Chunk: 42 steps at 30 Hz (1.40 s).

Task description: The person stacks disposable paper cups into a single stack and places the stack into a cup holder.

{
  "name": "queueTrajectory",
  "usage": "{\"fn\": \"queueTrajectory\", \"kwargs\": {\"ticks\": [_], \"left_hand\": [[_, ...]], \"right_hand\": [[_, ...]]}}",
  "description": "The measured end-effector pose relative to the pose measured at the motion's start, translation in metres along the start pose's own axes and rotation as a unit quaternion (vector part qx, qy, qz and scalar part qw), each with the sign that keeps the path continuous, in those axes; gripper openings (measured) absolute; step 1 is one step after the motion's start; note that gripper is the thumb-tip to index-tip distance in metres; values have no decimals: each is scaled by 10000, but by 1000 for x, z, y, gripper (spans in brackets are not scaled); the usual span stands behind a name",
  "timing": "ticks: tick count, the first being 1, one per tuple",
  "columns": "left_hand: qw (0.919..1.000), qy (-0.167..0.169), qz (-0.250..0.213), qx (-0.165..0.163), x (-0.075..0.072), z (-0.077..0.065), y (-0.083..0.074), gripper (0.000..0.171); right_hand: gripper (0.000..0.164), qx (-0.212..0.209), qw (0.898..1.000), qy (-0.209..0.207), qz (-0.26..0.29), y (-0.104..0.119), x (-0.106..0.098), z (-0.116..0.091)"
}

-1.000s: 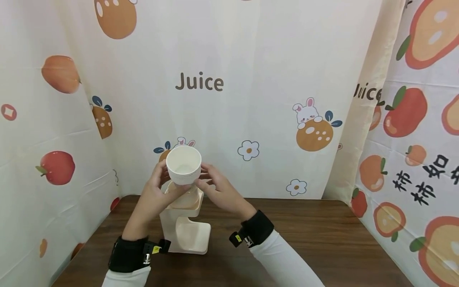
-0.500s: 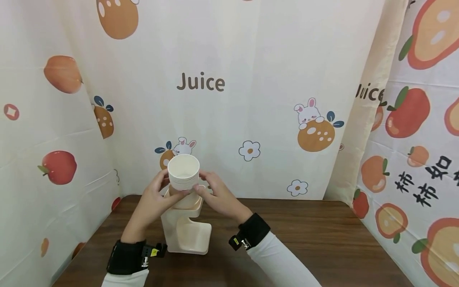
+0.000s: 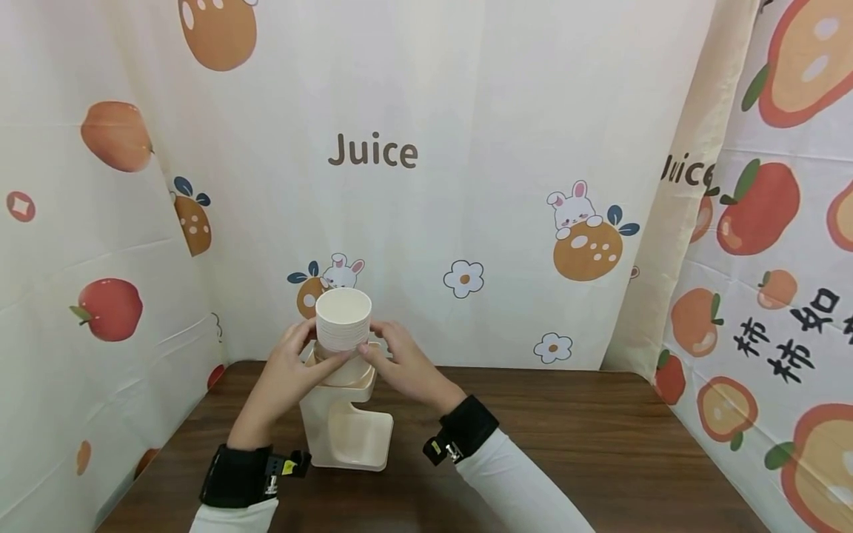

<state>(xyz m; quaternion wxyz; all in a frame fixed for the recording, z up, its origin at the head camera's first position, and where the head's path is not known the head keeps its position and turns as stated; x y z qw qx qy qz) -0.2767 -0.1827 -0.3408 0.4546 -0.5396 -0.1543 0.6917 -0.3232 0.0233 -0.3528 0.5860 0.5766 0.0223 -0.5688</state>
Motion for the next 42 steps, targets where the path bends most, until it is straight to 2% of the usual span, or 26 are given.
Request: {"fn": "queueTrajectory", "kwargs": {"ticks": [5, 11, 19, 29, 35, 42], "left_hand": [[9997, -34, -252, 4, 0, 2, -1, 80], [9998, -84, -42, -167, 0, 4, -3, 77], [9998, -123, 66, -125, 1, 4, -2, 73], [9992, -128, 65, -364, 1, 0, -4, 80], [9995, -102, -11, -310, 1, -3, -3, 76], [9995, -46, -87, -285, 3, -7, 0, 69]], "right_hand": [[53, 116, 9999, -35, -35, 1, -1, 1], [52, 182, 9998, -96, 9, 1, -2, 3], [53, 305, 9995, -84, -23, -1, 0, 4], [56, 160, 9998, -3, -83, -4, 8, 0], [62, 123, 9999, -36, -106, -5, 11, -2], [54, 53, 9998, -179, -51, -6, 11, -3]]}}
Point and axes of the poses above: each hand's wrist, its own z-axis towards the middle knuckle, its own x-axis out of the palm, y = z × x, the point moved 2 cm from there along z, towards the middle knuckle, and after that the axes turned 12 degrees about y, right-handed, at the moved point
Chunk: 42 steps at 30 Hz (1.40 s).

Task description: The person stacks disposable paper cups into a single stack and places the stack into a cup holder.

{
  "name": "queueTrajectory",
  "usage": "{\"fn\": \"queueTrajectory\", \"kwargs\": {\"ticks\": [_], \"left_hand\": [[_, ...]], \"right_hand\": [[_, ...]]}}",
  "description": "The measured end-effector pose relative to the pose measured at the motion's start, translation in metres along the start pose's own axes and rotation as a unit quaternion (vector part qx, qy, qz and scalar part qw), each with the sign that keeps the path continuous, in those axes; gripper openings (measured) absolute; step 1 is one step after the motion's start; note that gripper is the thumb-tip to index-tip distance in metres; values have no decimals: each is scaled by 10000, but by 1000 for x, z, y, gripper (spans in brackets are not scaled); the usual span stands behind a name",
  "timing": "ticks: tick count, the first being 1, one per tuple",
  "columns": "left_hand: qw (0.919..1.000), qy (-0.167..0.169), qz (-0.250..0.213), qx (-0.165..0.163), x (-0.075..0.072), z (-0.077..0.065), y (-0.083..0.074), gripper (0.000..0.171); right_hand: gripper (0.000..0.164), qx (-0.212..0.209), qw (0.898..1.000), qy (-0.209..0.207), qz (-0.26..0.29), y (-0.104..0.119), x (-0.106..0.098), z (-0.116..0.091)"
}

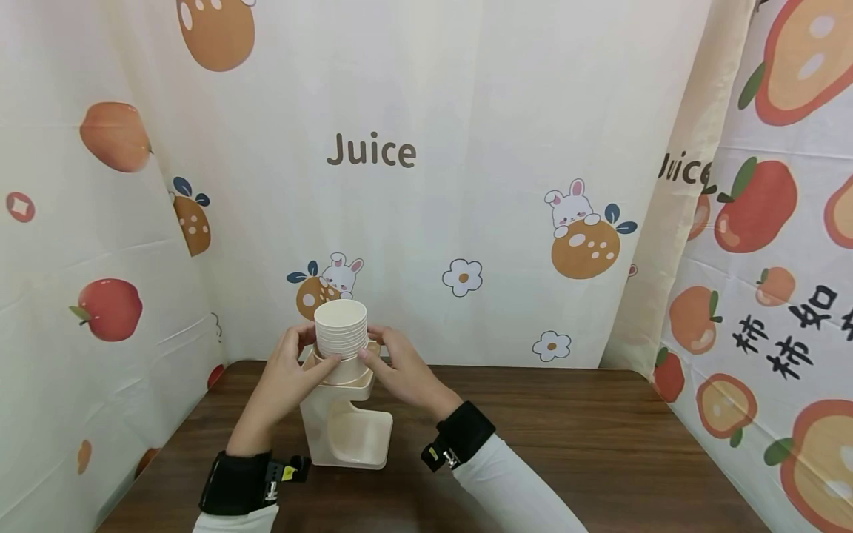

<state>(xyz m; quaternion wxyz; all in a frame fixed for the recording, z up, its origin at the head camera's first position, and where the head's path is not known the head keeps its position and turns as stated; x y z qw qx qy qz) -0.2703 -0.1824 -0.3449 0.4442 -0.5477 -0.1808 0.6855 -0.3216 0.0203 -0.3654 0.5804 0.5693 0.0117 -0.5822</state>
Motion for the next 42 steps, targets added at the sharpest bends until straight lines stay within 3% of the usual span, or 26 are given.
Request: {"fn": "queueTrajectory", "kwargs": {"ticks": [18, 29, 42], "left_hand": [[9996, -98, -154, -212, 0, 1, 5, 77], [9988, -194, -381, -222, 0, 3, 4, 76], [9982, -288, -468, -252, 1, 1, 5, 71]], "right_hand": [[59, 129, 9998, 159, 27, 5, 0, 4], [71, 303, 9976, -112, 609, 15, -7, 11], [60, 248, 9970, -106, 723, 13, -7, 13]]}}
Point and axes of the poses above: each hand's wrist, its own z-axis towards the middle knuckle, its own x-axis out of the palm, y = z × x, the point moved 2 cm from there along z, towards the middle knuckle, and after that the axes turned 12 degrees about y, right-handed, at the moved point
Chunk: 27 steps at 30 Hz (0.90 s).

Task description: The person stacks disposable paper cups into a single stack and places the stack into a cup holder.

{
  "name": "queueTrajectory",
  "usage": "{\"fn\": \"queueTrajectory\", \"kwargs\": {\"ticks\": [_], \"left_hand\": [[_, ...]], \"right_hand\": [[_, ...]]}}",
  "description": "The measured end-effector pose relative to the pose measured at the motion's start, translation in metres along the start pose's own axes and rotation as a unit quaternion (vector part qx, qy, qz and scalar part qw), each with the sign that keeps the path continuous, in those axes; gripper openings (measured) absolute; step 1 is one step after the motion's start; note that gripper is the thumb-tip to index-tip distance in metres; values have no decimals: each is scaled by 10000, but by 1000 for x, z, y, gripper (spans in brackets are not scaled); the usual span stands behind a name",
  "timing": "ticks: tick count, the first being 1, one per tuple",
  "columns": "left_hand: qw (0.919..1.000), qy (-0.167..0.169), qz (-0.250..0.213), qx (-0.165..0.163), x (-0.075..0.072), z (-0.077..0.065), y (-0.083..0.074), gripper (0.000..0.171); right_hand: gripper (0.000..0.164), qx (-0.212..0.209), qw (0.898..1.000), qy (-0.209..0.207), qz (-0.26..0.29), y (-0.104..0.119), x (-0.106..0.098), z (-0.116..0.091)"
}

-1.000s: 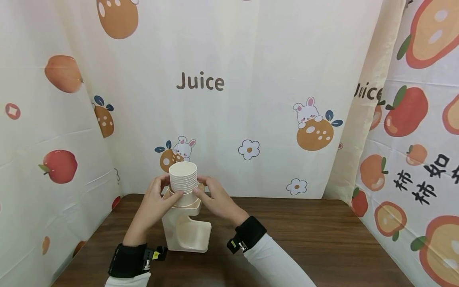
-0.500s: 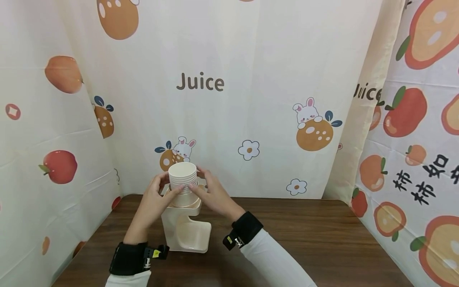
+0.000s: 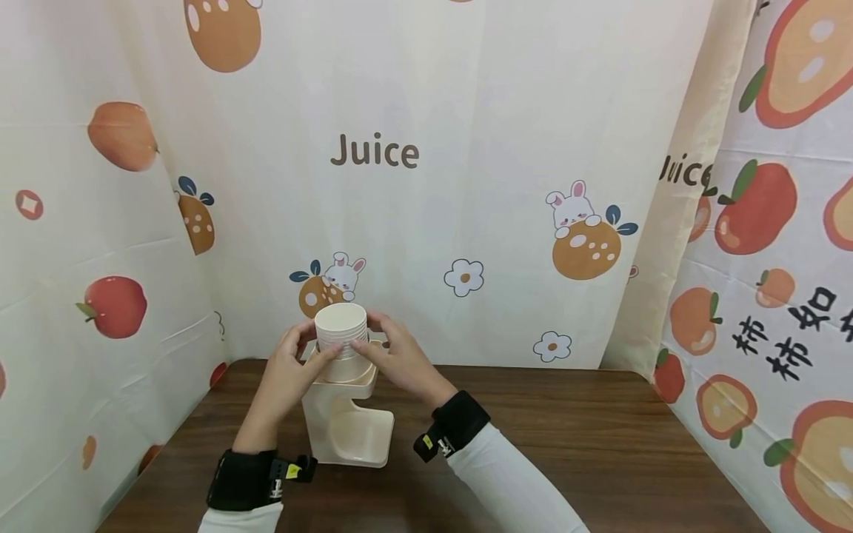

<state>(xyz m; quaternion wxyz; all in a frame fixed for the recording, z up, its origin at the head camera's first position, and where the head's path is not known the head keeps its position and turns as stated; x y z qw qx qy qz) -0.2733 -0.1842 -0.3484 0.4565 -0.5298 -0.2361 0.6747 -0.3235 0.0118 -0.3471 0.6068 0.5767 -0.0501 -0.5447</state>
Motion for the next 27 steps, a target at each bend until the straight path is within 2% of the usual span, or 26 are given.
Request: {"fn": "queueTrajectory", "kwargs": {"ticks": [9, 19, 27], "left_hand": [[9997, 14, 227, -23, 3, -1, 3, 73], [9992, 80, 373, 98, 4, -5, 5, 70], [9979, 116, 612, 172, 6, -8, 6, 69]], "right_hand": [[61, 89, 9997, -9, 229, -6, 0, -1], [66, 85, 9998, -6, -162, -6, 1, -3], [58, 379, 9990, -50, -233, -7, 1, -5]]}}
Point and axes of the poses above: each hand's wrist, its own z-axis towards the middle knuckle, its own x-axis out of the palm, y = z × x, the point moved 2 cm from there along z, towards the middle knuckle, and after that the axes turned 12 degrees about y, right-handed, at the moved point
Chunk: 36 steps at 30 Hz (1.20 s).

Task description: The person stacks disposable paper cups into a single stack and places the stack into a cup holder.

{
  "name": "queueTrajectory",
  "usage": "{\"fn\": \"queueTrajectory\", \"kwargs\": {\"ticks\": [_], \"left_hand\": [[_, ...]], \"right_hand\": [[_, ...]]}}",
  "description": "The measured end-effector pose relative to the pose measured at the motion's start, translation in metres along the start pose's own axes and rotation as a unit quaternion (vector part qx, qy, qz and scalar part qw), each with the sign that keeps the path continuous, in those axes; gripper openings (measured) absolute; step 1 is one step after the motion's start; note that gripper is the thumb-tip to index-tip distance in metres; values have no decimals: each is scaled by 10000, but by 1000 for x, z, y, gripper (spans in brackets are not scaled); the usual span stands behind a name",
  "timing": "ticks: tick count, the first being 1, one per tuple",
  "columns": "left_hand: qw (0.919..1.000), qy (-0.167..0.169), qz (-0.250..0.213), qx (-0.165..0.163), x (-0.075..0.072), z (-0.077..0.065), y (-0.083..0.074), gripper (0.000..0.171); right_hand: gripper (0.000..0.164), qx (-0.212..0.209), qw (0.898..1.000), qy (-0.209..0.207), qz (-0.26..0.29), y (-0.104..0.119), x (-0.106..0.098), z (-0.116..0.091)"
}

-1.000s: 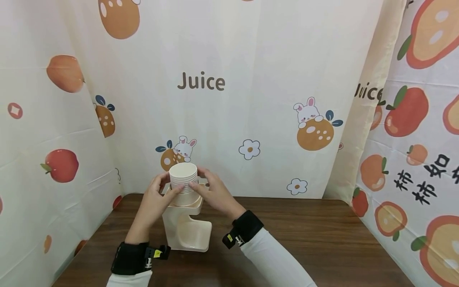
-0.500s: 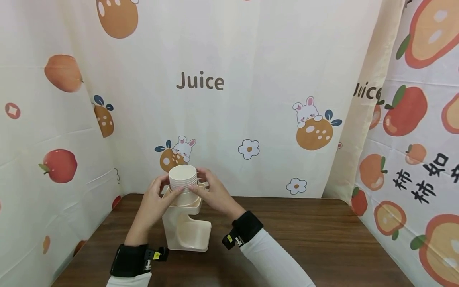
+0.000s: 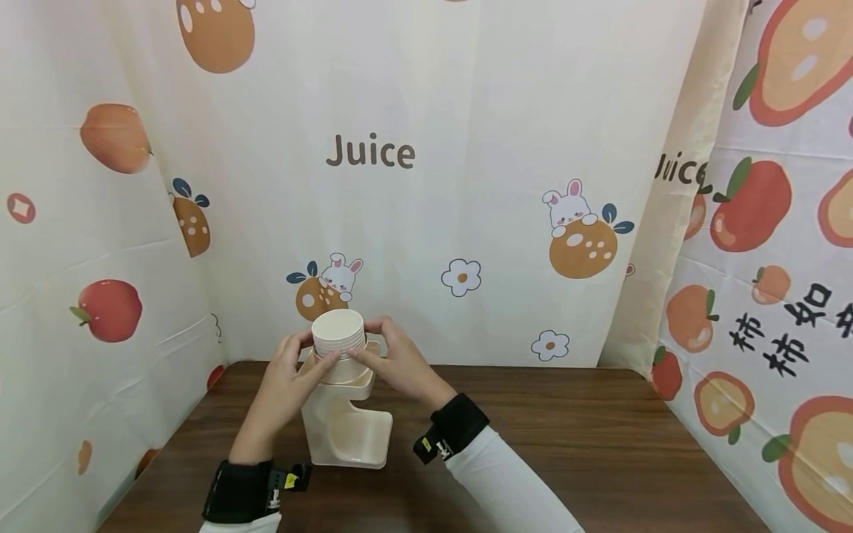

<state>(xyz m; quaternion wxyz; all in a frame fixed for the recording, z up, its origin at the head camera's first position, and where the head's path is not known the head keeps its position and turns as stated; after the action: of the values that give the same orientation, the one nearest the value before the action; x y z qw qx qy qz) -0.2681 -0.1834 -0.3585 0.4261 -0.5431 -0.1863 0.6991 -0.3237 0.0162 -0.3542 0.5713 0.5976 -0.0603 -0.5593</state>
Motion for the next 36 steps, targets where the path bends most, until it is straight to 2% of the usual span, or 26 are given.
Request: {"fn": "queueTrajectory", "kwargs": {"ticks": [15, 24, 30, 36], "left_hand": [[9999, 31, 78, 113, 3, -1, 2, 71], [9997, 198, 70, 103, -2, -3, 0, 69], [9997, 158, 37, -161, -7, -10, 1, 68], [9999, 65, 99, -31, -11, -16, 0, 61]], "right_hand": [[56, 96, 9996, 40, 262, 1, 1, -3], [50, 15, 9979, 297, 581, -1, -4, -5], [55, -19, 9976, 562, 407, -2, -5, -11], [53, -64, 9972, 716, 179, -3, -8, -20]]}}
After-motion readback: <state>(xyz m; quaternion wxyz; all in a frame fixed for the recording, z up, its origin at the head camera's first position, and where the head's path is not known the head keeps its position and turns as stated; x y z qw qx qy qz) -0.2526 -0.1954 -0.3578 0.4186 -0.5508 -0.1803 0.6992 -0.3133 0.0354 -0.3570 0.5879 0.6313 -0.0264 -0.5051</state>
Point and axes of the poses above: each hand's wrist, its own z-axis towards the middle knuckle, its own x-axis out of the palm, y = z × x, the point moved 2 cm from there along z, towards the middle knuckle, and after that the axes turned 12 degrees about y, right-handed, at the moved point
